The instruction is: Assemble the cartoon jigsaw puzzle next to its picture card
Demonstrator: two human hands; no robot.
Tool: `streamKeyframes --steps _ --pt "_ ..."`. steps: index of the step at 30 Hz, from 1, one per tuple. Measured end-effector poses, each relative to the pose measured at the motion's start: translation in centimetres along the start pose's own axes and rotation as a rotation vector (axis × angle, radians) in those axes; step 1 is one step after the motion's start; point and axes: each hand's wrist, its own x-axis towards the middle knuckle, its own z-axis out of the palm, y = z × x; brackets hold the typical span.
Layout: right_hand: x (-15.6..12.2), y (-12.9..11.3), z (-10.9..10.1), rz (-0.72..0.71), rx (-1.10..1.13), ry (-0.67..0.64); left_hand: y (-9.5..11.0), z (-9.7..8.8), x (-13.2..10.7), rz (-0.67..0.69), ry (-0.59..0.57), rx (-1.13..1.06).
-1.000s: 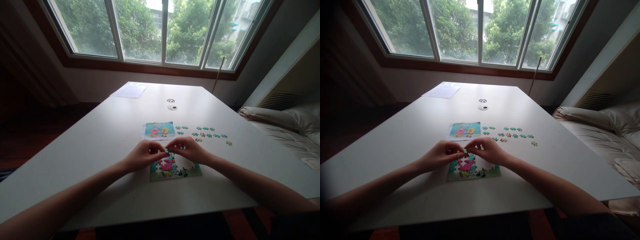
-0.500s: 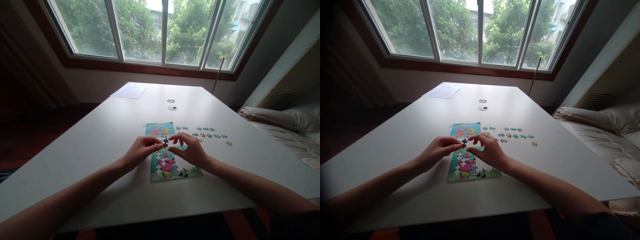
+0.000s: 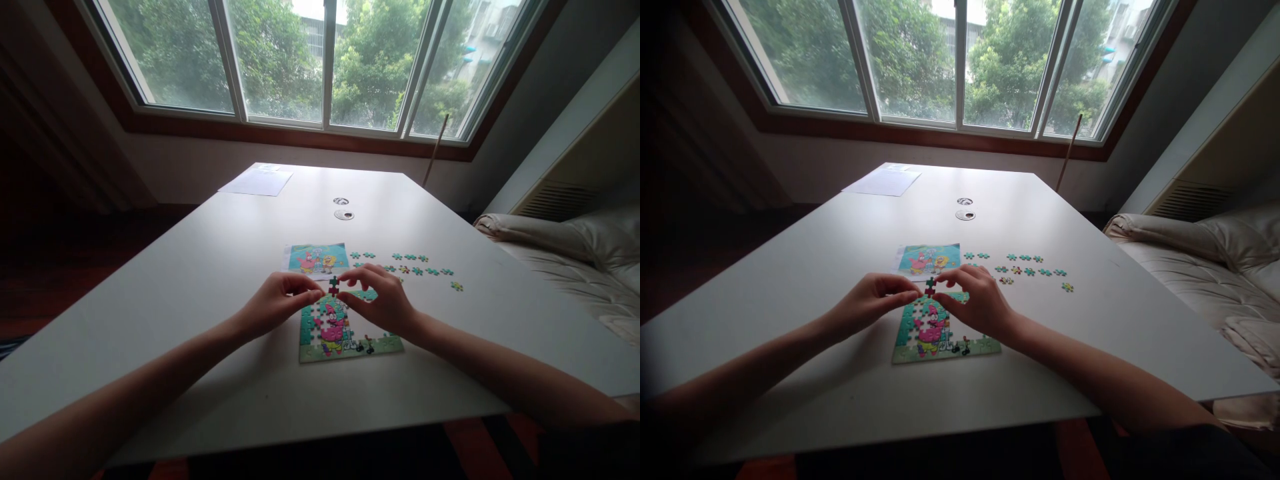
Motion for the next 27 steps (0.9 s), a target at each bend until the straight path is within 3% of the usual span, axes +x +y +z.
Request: streamKeyframes --steps 3,7,11,18,27 --pt "-0.1 -0.1 -0.2 0.054 0.033 -0.033 -0.4 -1.2 -0.5 0.121 -0.007 0.279" --pt "-0.4 -0.4 0.0 0.148 0.072 -0.202 -0.7 -2.1 -1.2 0.289 -0.198 0.546" --pt "-0.9 -0.7 0.5 0.156 0.095 -0.357 -0.8 -2.2 -1.6 0.345 -0.315 0.636" --pt "-1.1 -0.7 0.8 0.164 0.080 -0.431 -0.6 -2.1 -1.7 0.377 -0.362 0.693" --pt "-1.3 -0.6 1.0 0.104 0.082 -0.392 -0.6 -2.1 -1.7 0.381 -0.364 0.701"
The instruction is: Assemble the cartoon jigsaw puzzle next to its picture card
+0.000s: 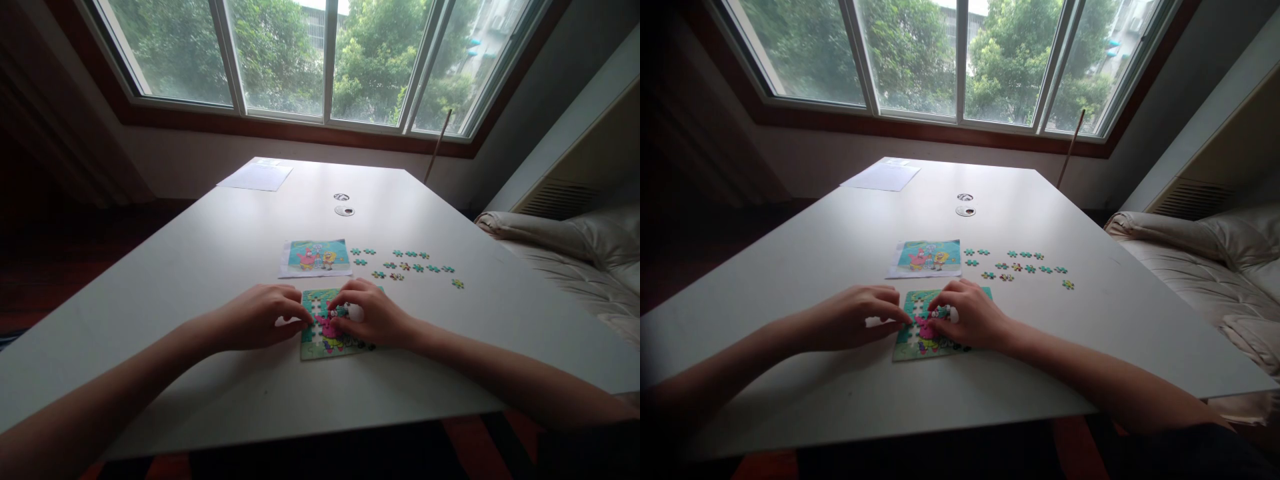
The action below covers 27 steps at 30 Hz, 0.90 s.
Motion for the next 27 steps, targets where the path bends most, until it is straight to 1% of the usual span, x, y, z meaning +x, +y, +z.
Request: streamKeyframes --steps 8,14,21,24,27 --pt "0.1 0.0 0.7 -0.069 -0.055 0.009 0.2 -0.1 0.0 0.003 0.006 0.008" --pt "0.3 0.0 0.5 -0.082 -0.061 -0.018 0.2 -0.1 0.0 0.017 -0.011 0.052" --pt "0.2 0.1 -0.7 -0.089 0.015 -0.076 0.9 0.2 0.1 0.044 -0.012 0.094" --pt "0.0 0.5 -1.4 -0.104 0.060 -0.053 1.1 0.4 0.2 0.040 -0.016 0.108" --pt "-0.3 0.9 -2.0 -0.097 0.041 -0.046 1.1 0.6 0.3 0.044 -0.017 0.134"
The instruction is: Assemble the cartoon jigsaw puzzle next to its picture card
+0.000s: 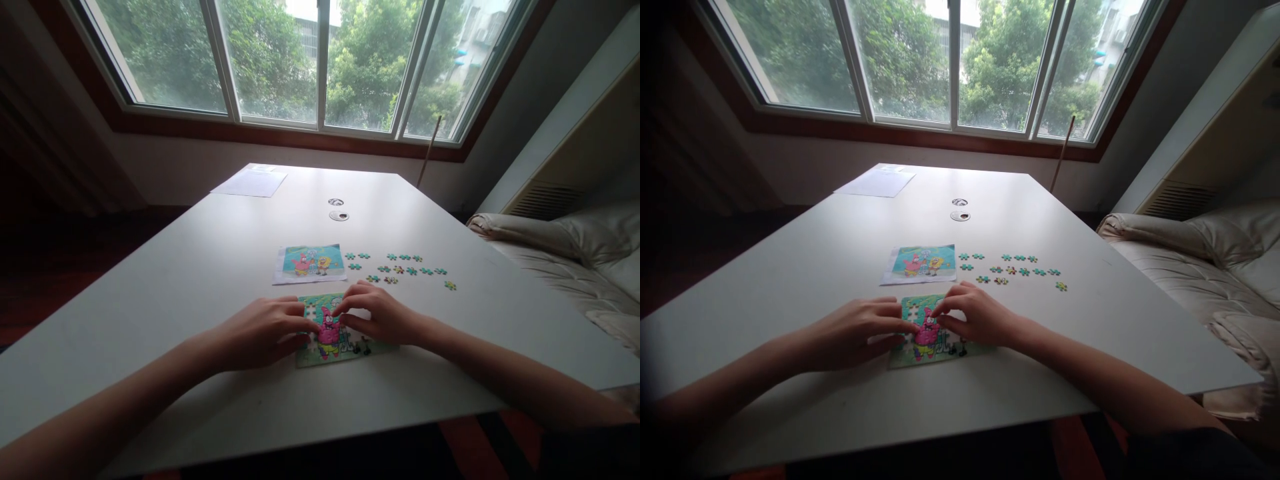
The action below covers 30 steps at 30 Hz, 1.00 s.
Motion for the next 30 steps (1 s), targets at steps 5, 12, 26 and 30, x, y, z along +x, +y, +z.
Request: streamKeyframes --steps 5,12,26,30 --pt "-0.2 0.0 -0.3 0.011 -0.039 -0.068 0.4 0.1 0.2 0.046 0.028 0.121" --pt "-0.3 0.3 -2.2 0.021 -0.073 -0.204 0.0 -0.2 -0.1 0.016 0.039 0.153" --pt "-3.4 1.5 -6.1 0.341 -0.232 -0.351 -1.2 -1.1 -0.8 -0.160 0.008 0.160" --pt "-3.4 1.5 -6.1 0.378 -0.209 -0.419 -1.1 -1.2 -0.8 -0.180 -0.003 0.181"
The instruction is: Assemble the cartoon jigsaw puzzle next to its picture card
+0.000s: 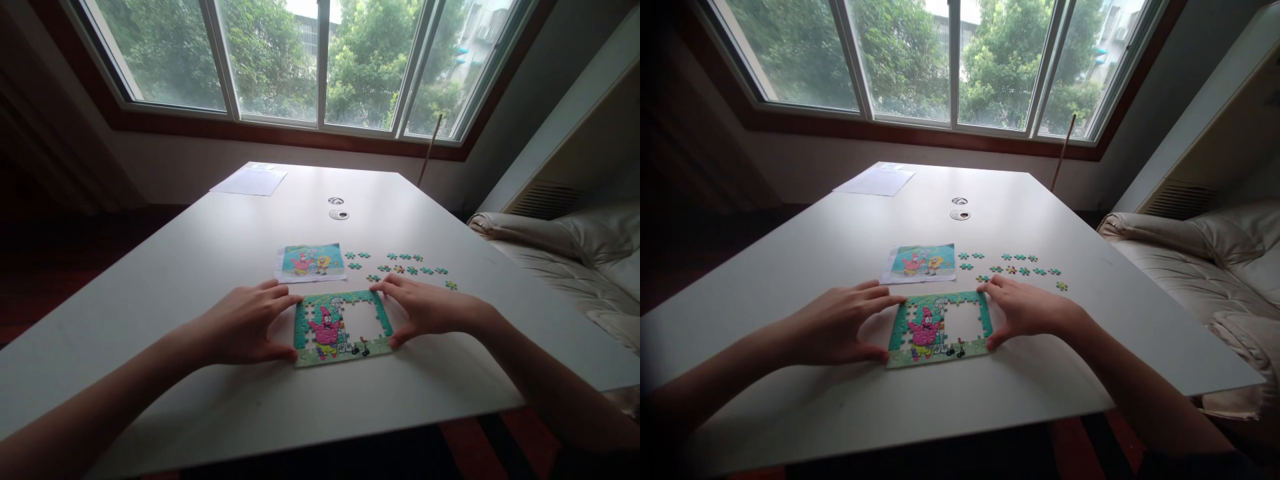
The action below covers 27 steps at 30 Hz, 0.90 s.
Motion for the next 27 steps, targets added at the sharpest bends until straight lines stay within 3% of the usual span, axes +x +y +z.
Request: streamKeyframes --steps 9,17,27 --pt "-0.1 0.0 0.3 0.006 0.032 0.014 0.0 -0.2 0.0 -0.023 -0.033 0.010" --pt "0.1 -0.7 -0.5 0.054 0.057 -0.094 0.0 -0.2 0.1 -0.030 -0.039 0.017" --pt "0.1 -0.7 -0.4 0.066 0.053 -0.095 0.0 -0.4 0.0 -0.037 -0.048 0.011"
